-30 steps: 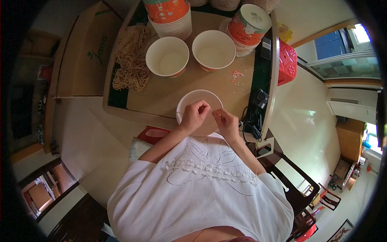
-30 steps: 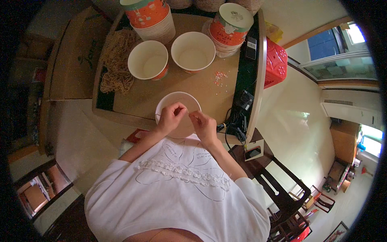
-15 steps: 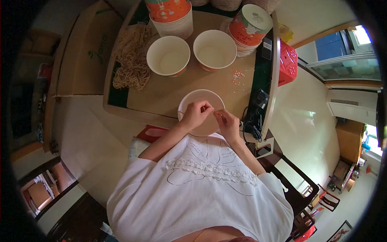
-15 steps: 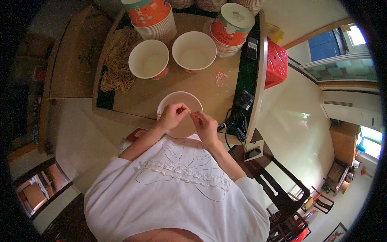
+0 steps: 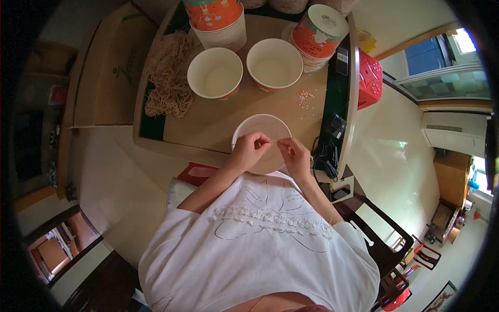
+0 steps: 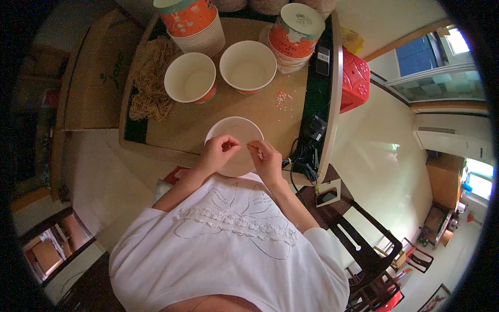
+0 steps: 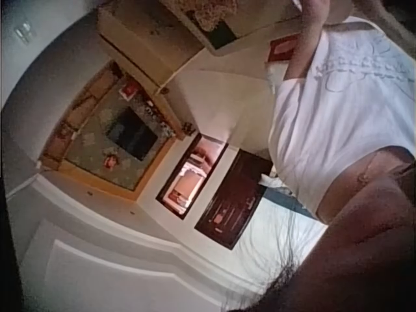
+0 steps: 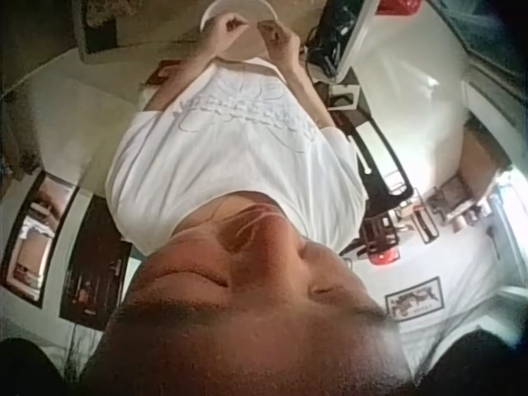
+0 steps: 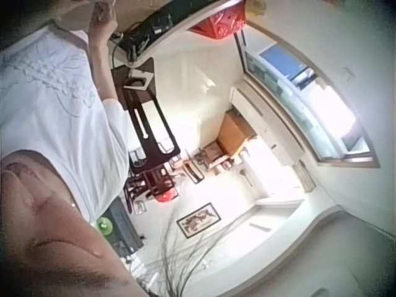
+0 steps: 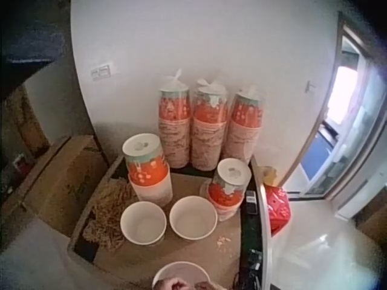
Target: Sorting small colorful items into paper cups on a workstation table.
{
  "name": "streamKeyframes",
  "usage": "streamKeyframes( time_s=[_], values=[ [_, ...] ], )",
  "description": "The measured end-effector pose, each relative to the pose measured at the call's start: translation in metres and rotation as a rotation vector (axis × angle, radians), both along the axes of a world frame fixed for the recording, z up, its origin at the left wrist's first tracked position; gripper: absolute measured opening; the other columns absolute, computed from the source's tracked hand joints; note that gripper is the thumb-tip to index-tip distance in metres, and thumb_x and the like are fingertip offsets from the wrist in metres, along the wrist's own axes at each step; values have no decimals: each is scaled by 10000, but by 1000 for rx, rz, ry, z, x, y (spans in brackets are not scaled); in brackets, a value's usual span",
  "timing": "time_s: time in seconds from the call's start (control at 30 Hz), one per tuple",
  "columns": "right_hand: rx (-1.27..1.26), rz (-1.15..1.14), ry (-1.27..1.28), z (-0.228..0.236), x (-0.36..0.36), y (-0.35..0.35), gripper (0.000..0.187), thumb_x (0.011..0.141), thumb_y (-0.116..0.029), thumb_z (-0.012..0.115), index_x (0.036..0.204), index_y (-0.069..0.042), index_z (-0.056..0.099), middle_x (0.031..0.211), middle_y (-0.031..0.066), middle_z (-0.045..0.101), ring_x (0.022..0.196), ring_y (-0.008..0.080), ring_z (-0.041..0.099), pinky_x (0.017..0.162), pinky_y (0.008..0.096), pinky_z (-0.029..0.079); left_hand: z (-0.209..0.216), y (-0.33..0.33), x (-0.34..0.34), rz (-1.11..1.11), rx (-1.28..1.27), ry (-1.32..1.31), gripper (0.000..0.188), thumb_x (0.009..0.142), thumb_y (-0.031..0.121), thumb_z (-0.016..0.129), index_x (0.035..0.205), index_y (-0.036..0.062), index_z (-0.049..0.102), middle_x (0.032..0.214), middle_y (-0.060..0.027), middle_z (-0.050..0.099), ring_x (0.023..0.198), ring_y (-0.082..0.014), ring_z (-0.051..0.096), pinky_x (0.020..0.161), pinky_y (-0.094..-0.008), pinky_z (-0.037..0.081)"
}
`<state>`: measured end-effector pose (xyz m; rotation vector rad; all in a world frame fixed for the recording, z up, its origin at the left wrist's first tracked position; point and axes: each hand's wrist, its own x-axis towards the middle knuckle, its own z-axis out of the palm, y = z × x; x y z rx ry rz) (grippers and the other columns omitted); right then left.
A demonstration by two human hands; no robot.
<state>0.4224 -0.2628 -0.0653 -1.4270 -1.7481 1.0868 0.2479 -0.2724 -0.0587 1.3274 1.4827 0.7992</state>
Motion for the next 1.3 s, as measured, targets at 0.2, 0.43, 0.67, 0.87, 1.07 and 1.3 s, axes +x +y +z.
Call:
streamKeyframes(
  time_s=[0.2, 0.43, 0.67, 0.87, 1.07, 1.3],
  values=[
    [96, 78, 103, 16, -4, -1, 153, 784, -39, 686, 934, -45, 655, 817, 77, 640, 669, 160, 597, 535, 252, 445, 16, -3, 0, -1, -21, -29, 81, 827, 78, 643, 865, 6, 643, 766, -51, 658, 673, -79, 584, 632, -243, 480],
    [126, 80, 30, 26, -2, -4, 163, 747, -2, 682, 902, -39, 649, 857, 109, 638, 788, 262, 632, 669, 326, 503, 17, -9, 3, 24, -4, -126, 71, 822, 52, 641, 862, -5, 628, 762, -67, 657, 681, -91, 593, 632, -248, 484],
    [322, 156, 27, 18, -3, 1, 167, 700, 33, 684, 841, -46, 644, 805, 77, 620, 701, 221, 595, 576, 294, 469, 23, -12, 1, -30, 83, 11, 58, 815, 33, 637, 844, -7, 608, 752, -85, 650, 668, -111, 600, 615, -266, 484],
    [343, 70, -60, 8, 5, 0, 175, 648, -20, 690, 793, -74, 609, 862, 80, 573, 823, 278, 559, 700, 371, 442, 29, -17, -3, -2, 73, -32, 78, 791, 40, 641, 809, -9, 583, 723, -113, 612, 632, -216, 597, 593, -305, 474],
    [352, 22, -122, -7, 19, 5, 166, 686, 39, 673, 813, -38, 600, 858, 109, 556, 811, 268, 562, 702, 334, 471, 40, -21, -18, -48, -51, -230, 76, 824, 66, 639, 819, 18, 580, 701, -15, 570, 649, -55, 517, 571, -239, 442],
    [47, -157, 59, -31, 35, 8, 97, 784, 42, 640, 854, 6, 582, 809, 57, 603, 739, 110, 566, 673, 224, 466, 44, -23, -36, -288, -290, -427, 128, 818, 85, 648, 897, 17, 574, 763, -16, 579, 655, -80, 513, 611, -248, 458]
  ],
)
